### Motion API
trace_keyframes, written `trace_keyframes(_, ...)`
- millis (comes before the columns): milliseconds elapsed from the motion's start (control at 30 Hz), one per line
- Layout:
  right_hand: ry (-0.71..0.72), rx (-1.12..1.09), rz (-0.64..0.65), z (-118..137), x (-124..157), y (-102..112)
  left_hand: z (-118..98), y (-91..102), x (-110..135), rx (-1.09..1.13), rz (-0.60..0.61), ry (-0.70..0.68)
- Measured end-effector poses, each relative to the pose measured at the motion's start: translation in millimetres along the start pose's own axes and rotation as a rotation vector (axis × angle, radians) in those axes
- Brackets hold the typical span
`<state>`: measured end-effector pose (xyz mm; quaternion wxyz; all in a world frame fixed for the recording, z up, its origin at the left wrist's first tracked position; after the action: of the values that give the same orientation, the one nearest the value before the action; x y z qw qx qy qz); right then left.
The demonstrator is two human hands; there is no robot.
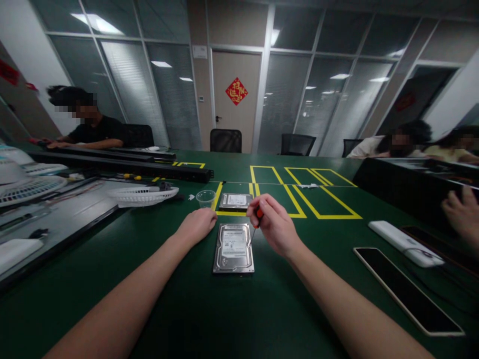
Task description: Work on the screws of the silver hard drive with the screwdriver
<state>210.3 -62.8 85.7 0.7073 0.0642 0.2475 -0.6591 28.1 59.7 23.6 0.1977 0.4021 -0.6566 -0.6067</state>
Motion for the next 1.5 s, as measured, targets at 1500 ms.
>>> trace_keyframes(1500,0.040,-0.109,-0.049,14.3,-1.1,5.7,-69.1,35.7,22.3,0.406,0.087,-0.349)
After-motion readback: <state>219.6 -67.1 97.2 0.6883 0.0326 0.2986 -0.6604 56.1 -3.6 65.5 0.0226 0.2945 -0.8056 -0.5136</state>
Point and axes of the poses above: each hand's wrist, its own x-axis away from the middle knuckle, its own y-axis out of the back of the hand, z = x × y, the point moved 6 cm from there along -x, towards the middle knuckle, and after that the axes turned 6 degrees about x, right-handed, at the moved point
